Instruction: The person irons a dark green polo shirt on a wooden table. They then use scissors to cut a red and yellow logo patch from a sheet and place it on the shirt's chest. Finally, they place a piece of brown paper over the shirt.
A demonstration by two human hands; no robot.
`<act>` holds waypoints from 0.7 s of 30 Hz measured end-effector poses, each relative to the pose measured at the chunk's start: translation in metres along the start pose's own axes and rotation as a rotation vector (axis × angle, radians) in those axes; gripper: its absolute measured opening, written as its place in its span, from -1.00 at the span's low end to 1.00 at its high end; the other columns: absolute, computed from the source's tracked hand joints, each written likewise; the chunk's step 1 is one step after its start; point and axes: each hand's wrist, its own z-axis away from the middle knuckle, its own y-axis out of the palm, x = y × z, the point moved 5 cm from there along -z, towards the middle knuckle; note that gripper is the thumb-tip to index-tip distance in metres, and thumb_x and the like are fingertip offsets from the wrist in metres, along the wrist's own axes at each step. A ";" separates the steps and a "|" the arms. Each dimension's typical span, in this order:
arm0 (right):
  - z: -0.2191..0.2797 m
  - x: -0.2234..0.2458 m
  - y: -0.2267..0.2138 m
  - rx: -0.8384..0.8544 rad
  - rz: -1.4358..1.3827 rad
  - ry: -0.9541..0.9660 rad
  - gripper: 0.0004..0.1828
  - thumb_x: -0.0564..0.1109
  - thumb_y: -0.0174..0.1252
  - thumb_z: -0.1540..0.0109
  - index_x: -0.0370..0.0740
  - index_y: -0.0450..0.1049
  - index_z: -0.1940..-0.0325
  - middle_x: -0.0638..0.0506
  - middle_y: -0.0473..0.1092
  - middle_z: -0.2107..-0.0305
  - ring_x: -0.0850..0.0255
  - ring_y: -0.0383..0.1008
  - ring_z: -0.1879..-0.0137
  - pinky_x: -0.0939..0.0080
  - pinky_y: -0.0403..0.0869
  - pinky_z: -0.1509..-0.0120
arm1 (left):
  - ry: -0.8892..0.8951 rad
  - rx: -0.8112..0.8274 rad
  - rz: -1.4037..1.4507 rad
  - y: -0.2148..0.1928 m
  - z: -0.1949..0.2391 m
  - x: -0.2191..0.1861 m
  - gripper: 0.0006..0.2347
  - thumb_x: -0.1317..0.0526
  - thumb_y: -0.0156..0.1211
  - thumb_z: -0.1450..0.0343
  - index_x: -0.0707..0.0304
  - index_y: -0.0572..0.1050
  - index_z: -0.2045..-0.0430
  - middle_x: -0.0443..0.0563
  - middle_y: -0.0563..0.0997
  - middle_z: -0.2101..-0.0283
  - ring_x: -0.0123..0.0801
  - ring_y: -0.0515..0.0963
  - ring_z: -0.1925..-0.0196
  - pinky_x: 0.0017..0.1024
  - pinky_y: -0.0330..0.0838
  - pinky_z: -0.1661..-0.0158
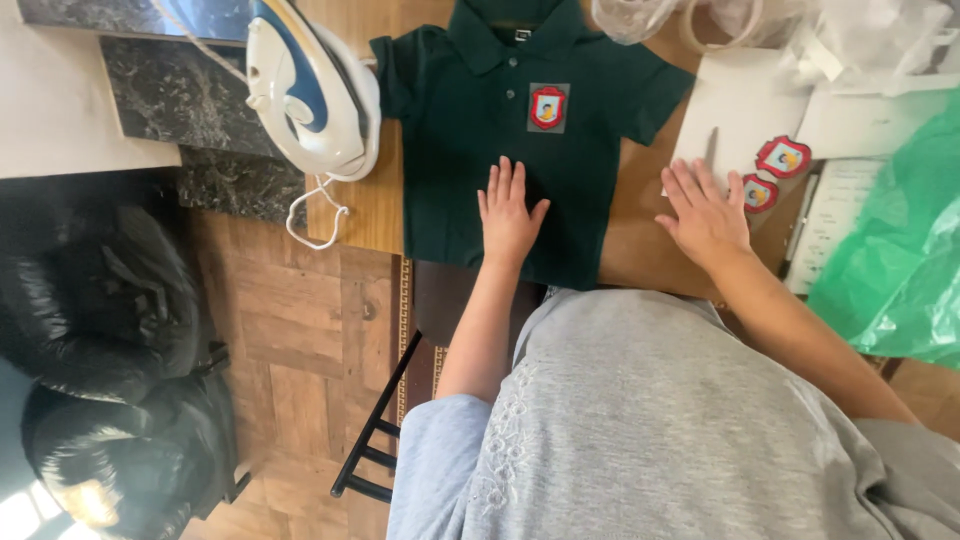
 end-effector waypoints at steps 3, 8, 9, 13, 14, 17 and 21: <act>0.001 -0.008 -0.004 -0.040 0.007 -0.042 -0.22 0.24 -0.16 -0.39 0.06 -0.07 -0.68 0.03 -0.08 -0.61 0.02 -0.16 -0.69 -0.47 -0.20 -0.62 | 0.009 0.007 -0.028 0.000 0.000 -0.001 -0.25 -0.06 0.37 -0.36 0.08 0.17 -0.45 0.13 0.05 -0.57 0.00 0.08 -0.58 0.33 0.14 -0.36; 0.021 -0.014 -0.012 -0.128 -0.054 0.019 -0.26 0.13 0.03 -0.35 0.02 0.09 -0.62 -0.04 0.03 -0.56 0.04 -0.11 -0.67 -0.35 -0.10 -0.61 | -0.020 0.011 0.006 -0.008 -0.002 -0.006 -0.31 -0.12 0.28 -0.41 0.08 0.20 -0.43 0.09 0.04 -0.57 -0.04 0.09 -0.58 0.29 0.10 -0.38; 0.029 -0.018 -0.008 -0.130 -0.053 0.026 -0.26 0.13 0.03 -0.35 0.02 0.09 -0.62 -0.04 0.03 -0.56 0.04 -0.11 -0.67 -0.35 -0.10 -0.61 | -0.014 0.013 0.007 -0.009 -0.001 -0.009 -0.31 -0.12 0.28 -0.41 0.08 0.20 -0.43 0.09 0.04 -0.57 -0.04 0.09 -0.58 0.29 0.10 -0.38; 0.062 -0.071 0.007 -0.565 -0.187 0.239 -0.40 -0.06 0.42 -0.20 -0.12 0.46 -0.31 -0.09 0.36 -0.19 -0.03 0.35 -0.33 -0.08 0.29 -0.36 | 0.097 -0.212 0.115 -0.016 -0.010 -0.036 -0.45 -0.02 0.33 -0.39 0.04 0.35 -0.29 0.06 0.31 -0.38 -0.08 0.36 -0.39 0.02 0.31 -0.32; 0.074 -0.089 0.018 -0.702 -0.343 0.315 -0.38 -0.15 0.50 -0.18 -0.25 0.43 -0.28 -0.18 0.36 -0.10 -0.11 0.36 -0.26 -0.05 0.31 -0.34 | 0.167 -0.305 0.196 -0.019 -0.011 -0.044 -0.53 0.02 0.36 -0.38 0.02 0.43 -0.20 0.04 0.45 -0.25 -0.10 0.50 -0.26 -0.12 0.43 -0.25; 0.076 -0.115 0.009 -0.607 -0.703 0.625 -0.36 -0.20 0.51 -0.25 -0.33 0.28 -0.27 -0.19 0.34 -0.06 -0.01 0.49 -0.15 0.17 0.59 -0.10 | 0.298 -0.211 0.365 -0.008 -0.017 -0.091 -0.62 0.10 0.32 -0.40 0.04 0.49 -0.12 0.05 0.54 -0.13 -0.07 0.51 -0.25 -0.16 0.38 -0.28; 0.046 -0.165 0.060 -0.597 -0.846 0.773 -0.29 0.01 0.55 -0.21 -0.07 0.28 -0.28 0.10 0.52 0.08 0.30 0.59 0.08 0.37 0.58 0.10 | 0.242 0.028 0.582 0.048 -0.031 -0.129 -0.58 0.04 0.31 -0.42 0.00 0.47 -0.19 0.04 0.53 -0.17 -0.11 0.52 -0.27 -0.17 0.41 -0.29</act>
